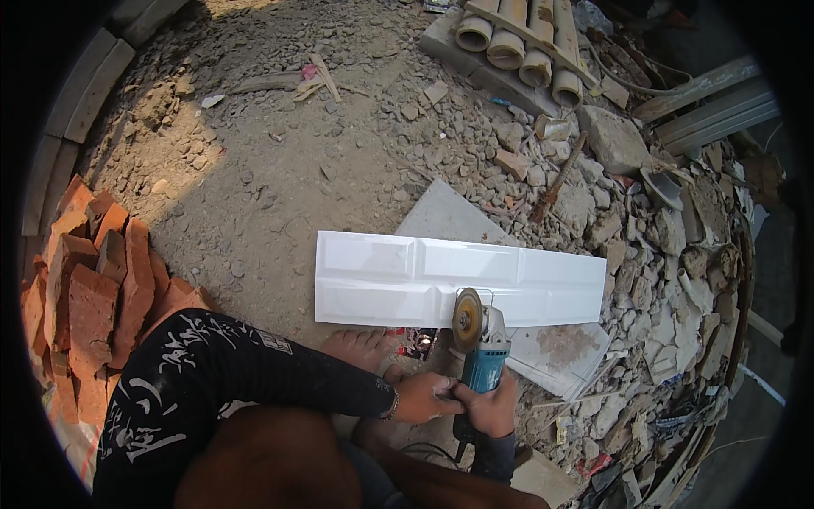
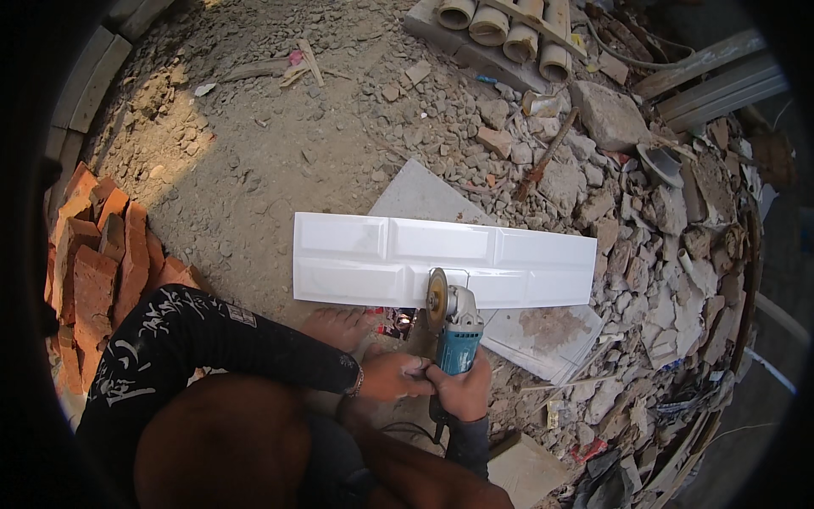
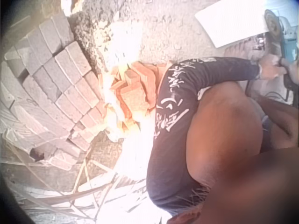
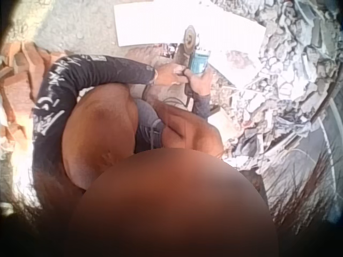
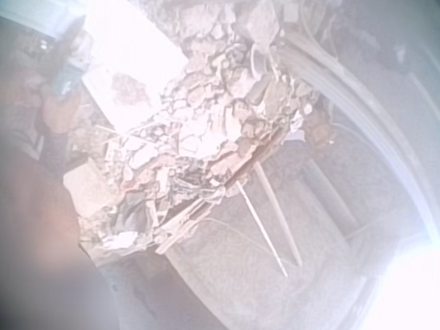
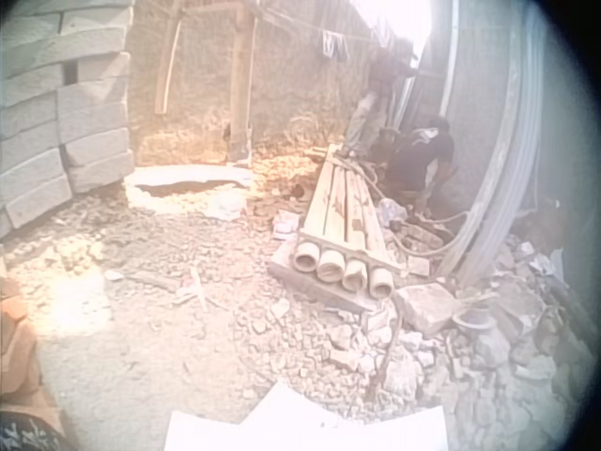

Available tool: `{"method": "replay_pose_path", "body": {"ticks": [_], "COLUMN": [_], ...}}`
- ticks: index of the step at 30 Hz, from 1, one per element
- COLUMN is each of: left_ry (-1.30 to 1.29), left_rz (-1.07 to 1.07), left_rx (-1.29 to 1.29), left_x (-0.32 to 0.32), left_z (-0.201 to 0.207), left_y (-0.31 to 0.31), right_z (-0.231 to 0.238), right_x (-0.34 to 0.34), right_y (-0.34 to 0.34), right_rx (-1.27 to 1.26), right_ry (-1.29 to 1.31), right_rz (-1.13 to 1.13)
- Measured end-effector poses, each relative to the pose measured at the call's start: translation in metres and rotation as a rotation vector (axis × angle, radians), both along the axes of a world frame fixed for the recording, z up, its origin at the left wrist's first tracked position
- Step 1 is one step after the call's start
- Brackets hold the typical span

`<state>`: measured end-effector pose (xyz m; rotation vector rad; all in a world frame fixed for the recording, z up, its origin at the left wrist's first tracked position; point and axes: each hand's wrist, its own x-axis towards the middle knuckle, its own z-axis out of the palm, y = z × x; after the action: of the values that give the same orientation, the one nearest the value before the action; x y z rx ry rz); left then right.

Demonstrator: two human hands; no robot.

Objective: The person uses an angle grinder to cut a rectangular section out of a white ceramic tile. They hold the tile steady with one hand while guiding the grinder with the other, completing the cut and separating the piece.

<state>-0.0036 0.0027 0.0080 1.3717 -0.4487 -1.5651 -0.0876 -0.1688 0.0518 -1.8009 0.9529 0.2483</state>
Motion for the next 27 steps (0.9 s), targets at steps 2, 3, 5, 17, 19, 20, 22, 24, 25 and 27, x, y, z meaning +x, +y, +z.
{"method": "replay_pose_path", "body": {"ticks": [2, 3, 5, 17, 19, 20, 22, 24, 25, 27], "left_ry": [0.001, -0.005, -0.018, 0.111, 0.124, 0.115, 0.15, 0.16, 0.16, 0.151], "left_rz": [-0.009, -0.025, -0.056, 0.038, 0.038, 0.023, 0.079, 0.09, 0.081, 0.071], "left_rx": [0.004, 0.017, 0.04, 0.039, 0.041, 0.057, 0.023, 0.017, 0.021, 0.025], "left_x": [0.0, 0.001, 0.001, 0.003, 0.005, 0.005, 0.003, 0.003, 0.003, 0.004], "left_z": [0.0, -0.001, -0.001, 0.005, 0.005, 0.005, 0.004, 0.003, 0.002, 0.001], "left_y": [0.0, 0.0, 0.0, -0.001, -0.002, -0.002, -0.002, -0.002, -0.003, -0.003], "right_z": [0.0, 0.0, 0.0, 0.001, 0.001, 0.001, 0.002, 0.002, 0.001, 0.0], "right_x": [0.0, 0.0, 0.0, 0.007, 0.008, 0.009, 0.01, 0.011, 0.012, 0.013], "right_y": [-0.001, -0.001, 0.0, -0.003, -0.003, -0.003, -0.004, -0.004, -0.004, -0.005], "right_rx": [0.004, -0.002, 0.01, -0.008, -0.007, 0.007, 0.003, 0.016, 0.026, 0.028], "right_ry": [-0.006, 0.006, -0.013, -0.029, -0.028, -0.05, -0.03, -0.032, -0.037, -0.045], "right_rz": [0.005, 0.006, 0.001, 0.033, 0.031, 0.023, 0.025, 0.017, 0.01, 0.01]}}
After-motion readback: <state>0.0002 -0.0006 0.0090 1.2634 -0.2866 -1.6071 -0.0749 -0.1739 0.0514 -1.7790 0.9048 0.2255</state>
